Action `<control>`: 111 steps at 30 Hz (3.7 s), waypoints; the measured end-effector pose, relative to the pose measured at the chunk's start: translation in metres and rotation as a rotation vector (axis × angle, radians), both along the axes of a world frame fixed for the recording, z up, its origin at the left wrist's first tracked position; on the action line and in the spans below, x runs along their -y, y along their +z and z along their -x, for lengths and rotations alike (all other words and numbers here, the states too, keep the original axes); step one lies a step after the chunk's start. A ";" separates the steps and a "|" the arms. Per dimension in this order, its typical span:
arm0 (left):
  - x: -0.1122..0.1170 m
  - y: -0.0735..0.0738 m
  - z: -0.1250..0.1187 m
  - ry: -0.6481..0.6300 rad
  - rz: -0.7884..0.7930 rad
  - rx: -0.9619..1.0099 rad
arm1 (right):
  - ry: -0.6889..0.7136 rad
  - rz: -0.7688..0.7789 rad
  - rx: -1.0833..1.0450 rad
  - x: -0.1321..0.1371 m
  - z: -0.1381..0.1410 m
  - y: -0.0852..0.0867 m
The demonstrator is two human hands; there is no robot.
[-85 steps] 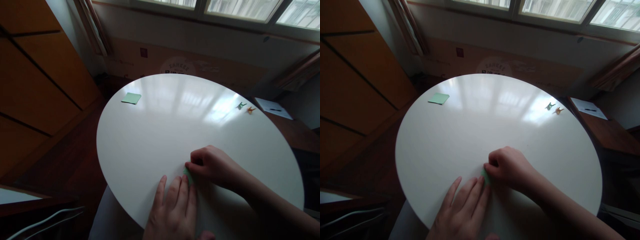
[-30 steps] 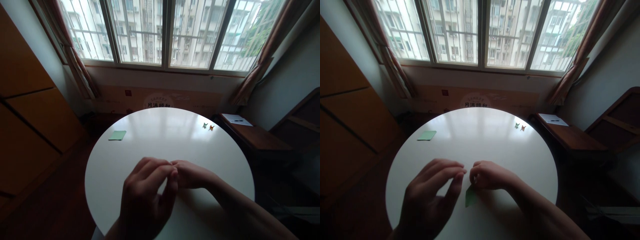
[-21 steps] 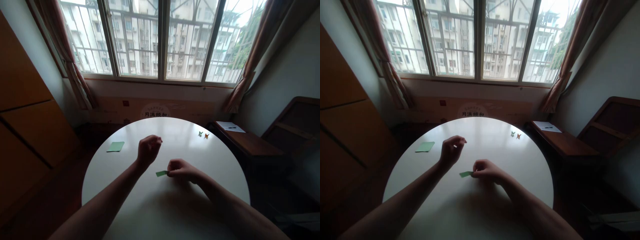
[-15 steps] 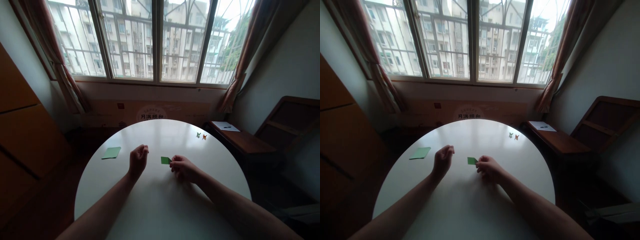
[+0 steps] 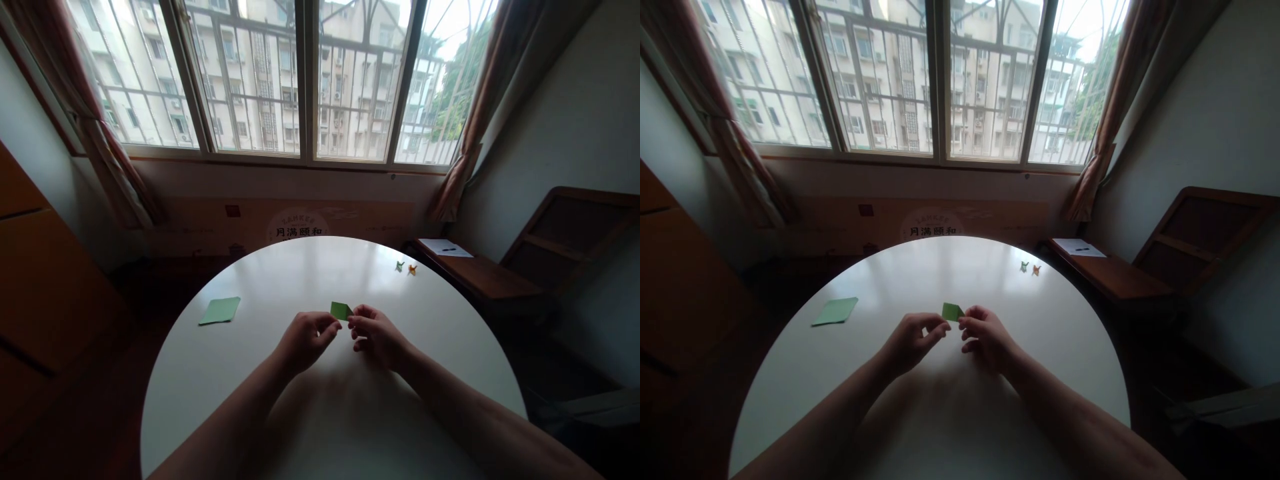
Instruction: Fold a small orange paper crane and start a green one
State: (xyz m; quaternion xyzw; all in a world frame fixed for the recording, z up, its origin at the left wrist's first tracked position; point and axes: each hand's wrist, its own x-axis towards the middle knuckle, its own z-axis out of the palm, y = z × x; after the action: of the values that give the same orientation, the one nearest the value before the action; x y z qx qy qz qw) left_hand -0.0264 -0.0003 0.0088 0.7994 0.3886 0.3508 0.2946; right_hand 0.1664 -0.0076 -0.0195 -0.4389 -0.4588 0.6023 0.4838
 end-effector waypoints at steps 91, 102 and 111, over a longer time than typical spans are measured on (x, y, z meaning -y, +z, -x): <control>-0.008 -0.002 0.004 -0.093 0.785 0.149 | 0.232 -0.426 0.261 0.005 -0.022 -0.009; -0.011 -0.013 0.003 -0.096 0.650 0.088 | 0.378 -0.707 0.611 0.010 -0.028 0.001; -0.018 -0.013 0.004 0.049 0.127 -0.108 | 0.382 -0.853 0.888 0.008 -0.036 0.000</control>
State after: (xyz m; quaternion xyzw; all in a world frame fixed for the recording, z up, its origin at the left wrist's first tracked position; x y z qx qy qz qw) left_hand -0.0308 0.0178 -0.0040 0.7871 0.4449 0.2889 0.3147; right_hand 0.2020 -0.0152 -0.0199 -0.3263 -0.8845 0.2036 0.2642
